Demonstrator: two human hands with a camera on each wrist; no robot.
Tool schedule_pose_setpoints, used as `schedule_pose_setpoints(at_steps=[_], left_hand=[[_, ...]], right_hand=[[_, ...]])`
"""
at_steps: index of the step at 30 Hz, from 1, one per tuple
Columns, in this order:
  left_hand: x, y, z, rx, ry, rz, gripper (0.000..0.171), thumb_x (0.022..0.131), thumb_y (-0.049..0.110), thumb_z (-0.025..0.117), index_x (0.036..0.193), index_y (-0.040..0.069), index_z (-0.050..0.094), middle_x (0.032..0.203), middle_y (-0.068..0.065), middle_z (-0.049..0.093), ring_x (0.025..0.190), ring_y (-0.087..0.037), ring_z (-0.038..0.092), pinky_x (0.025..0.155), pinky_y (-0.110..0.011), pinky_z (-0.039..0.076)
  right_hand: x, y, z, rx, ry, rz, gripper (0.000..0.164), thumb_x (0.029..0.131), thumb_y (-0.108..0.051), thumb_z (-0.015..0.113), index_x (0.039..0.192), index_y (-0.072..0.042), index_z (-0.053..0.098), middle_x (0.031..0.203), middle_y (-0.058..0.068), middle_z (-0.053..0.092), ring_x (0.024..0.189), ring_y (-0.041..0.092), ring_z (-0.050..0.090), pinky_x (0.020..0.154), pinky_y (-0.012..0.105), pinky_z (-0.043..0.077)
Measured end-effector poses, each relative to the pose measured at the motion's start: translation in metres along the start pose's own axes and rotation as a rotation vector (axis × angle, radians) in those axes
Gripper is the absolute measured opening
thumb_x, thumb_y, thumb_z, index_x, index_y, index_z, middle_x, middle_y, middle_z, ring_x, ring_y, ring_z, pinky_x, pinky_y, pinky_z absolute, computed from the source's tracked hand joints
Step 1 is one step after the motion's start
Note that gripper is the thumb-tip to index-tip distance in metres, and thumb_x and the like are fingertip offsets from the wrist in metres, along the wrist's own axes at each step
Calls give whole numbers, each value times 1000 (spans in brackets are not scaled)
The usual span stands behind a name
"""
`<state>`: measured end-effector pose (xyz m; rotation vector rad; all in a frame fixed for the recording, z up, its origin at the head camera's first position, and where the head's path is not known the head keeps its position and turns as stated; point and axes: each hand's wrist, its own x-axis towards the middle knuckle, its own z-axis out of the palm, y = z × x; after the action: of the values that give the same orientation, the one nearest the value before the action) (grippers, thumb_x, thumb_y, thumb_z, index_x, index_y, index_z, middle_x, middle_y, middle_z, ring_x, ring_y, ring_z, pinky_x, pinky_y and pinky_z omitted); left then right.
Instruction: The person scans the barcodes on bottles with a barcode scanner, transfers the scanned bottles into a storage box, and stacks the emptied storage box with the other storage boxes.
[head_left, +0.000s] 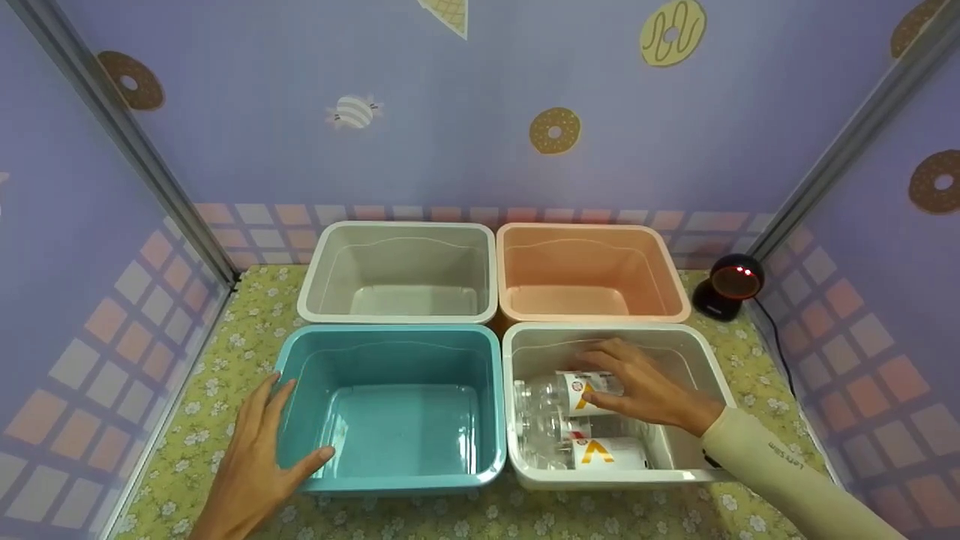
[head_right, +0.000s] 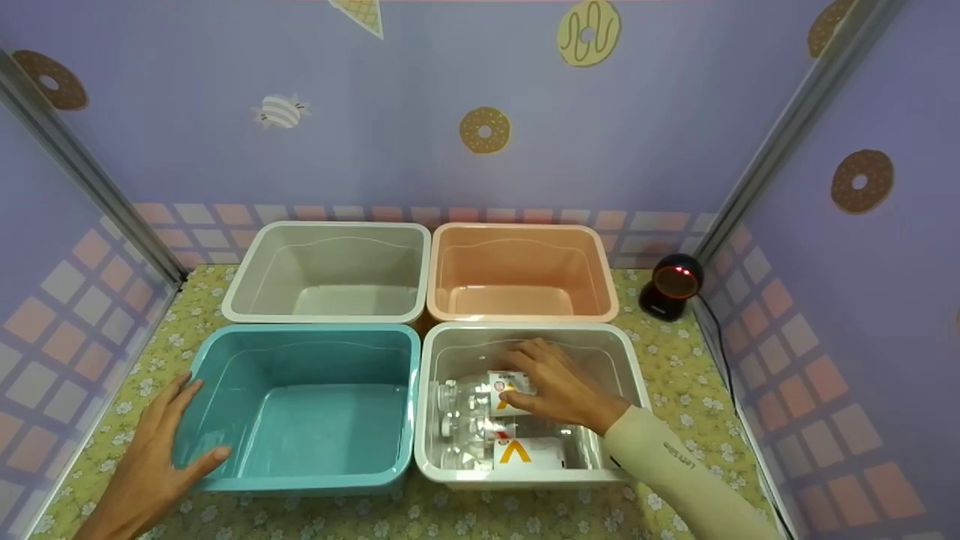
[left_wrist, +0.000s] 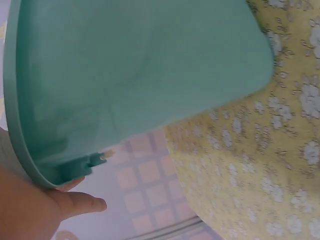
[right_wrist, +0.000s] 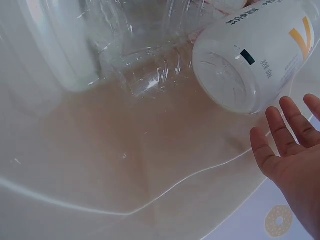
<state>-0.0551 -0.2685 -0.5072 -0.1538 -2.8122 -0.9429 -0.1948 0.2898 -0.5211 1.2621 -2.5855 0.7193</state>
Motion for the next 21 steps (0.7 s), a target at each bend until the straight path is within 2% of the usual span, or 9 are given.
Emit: schedule_pose_setpoints(at_steps=[6,11,15,21], left_hand=[[-6,-6,1,-24,11,-39,113,94,50,89,176,6,24,183,-20,10,160,-59,22,106,-86,36],[-9,-11,1,-69,1,-57,118,93,49,90,178,10,18,184,-17,6,160,-60,21,108,-86,34],[-10,-16,0,-103,-29,-74,120,93,47,90,178,9,15,184,-19,5,160,-62,19,110,-86,31],[-10,-23,1,-155,-35,-73,112,93,39,91,173,2,23,182,-23,9,158,-64,20,109,-86,31]], right_hand=[[1,2,2,21,-30,-1,60,95,-28,87,148,-8,68,146,19,65,135,42,60,110,73,46],[3,5,4,47,-48,-25,59,95,-28,88,150,-16,68,148,16,65,137,38,60,110,68,47],[3,6,6,49,-67,-51,59,95,-28,89,148,-10,68,145,18,65,133,36,61,106,64,50],[1,6,6,17,-95,-50,66,93,-30,90,146,0,67,143,18,65,129,37,62,103,65,52]])
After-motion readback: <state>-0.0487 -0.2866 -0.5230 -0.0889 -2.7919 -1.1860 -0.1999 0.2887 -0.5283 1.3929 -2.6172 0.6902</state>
